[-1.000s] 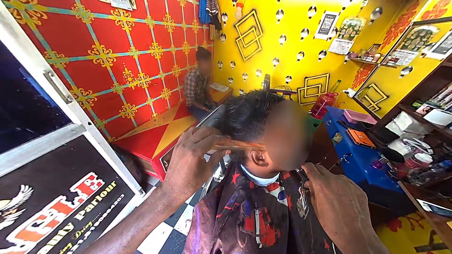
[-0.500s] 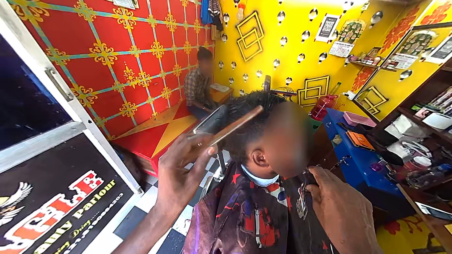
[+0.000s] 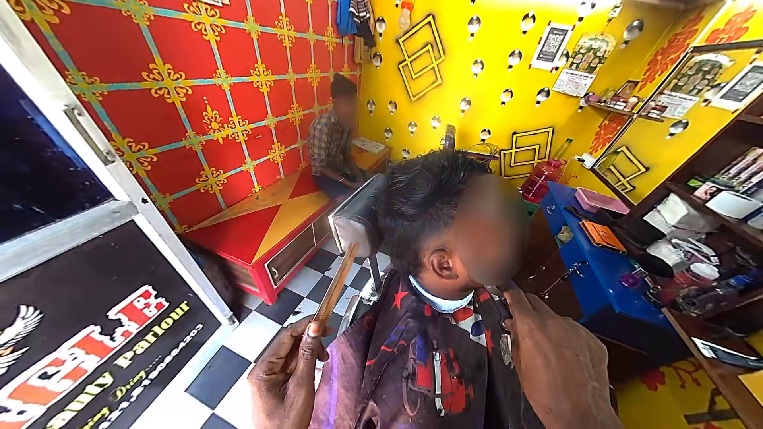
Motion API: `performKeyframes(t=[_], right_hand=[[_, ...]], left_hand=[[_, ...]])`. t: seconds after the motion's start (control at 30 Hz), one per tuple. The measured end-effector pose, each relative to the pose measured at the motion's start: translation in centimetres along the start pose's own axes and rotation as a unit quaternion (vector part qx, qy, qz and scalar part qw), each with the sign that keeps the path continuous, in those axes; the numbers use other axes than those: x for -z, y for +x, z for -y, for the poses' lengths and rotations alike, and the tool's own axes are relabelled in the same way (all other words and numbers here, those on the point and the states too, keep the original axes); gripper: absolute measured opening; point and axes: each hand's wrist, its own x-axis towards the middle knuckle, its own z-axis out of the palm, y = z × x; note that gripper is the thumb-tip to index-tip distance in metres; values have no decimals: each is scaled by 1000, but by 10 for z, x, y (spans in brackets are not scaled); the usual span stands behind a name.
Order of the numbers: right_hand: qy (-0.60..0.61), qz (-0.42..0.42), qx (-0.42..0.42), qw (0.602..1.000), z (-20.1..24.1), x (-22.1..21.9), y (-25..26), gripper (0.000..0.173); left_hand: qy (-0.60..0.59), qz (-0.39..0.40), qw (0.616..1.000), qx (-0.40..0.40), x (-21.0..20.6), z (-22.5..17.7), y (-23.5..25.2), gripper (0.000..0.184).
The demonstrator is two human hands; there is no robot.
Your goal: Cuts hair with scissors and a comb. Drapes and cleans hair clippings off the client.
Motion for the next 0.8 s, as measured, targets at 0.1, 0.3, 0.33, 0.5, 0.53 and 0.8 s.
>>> performKeyframes(t=[0.1, 0.3, 0.33, 0.5, 0.53, 0.8], right_hand=[[-1, -8, -1, 1000, 1, 0, 0, 40], [-6, 14, -10, 1000, 1, -2, -1, 37], [-7, 7, -10, 1000, 1, -2, -1, 38], [-17, 17, -13, 1000, 2, -2, 1, 35], [-10, 17, -15, 1000, 1, -3, 0, 34], [-10, 12, -26, 1000, -1, -4, 5, 31]], left_hand=[[14, 7, 1000, 5, 8, 2, -3, 24], [15, 22, 999, 29, 8, 2, -9, 23], [16, 22, 999, 32, 7, 1, -10, 22], [6, 35, 999, 36, 3, 3, -11, 22], [5, 37, 999, 36, 3, 3, -11, 22], [-5, 48, 998, 42, -1, 3, -13, 20]])
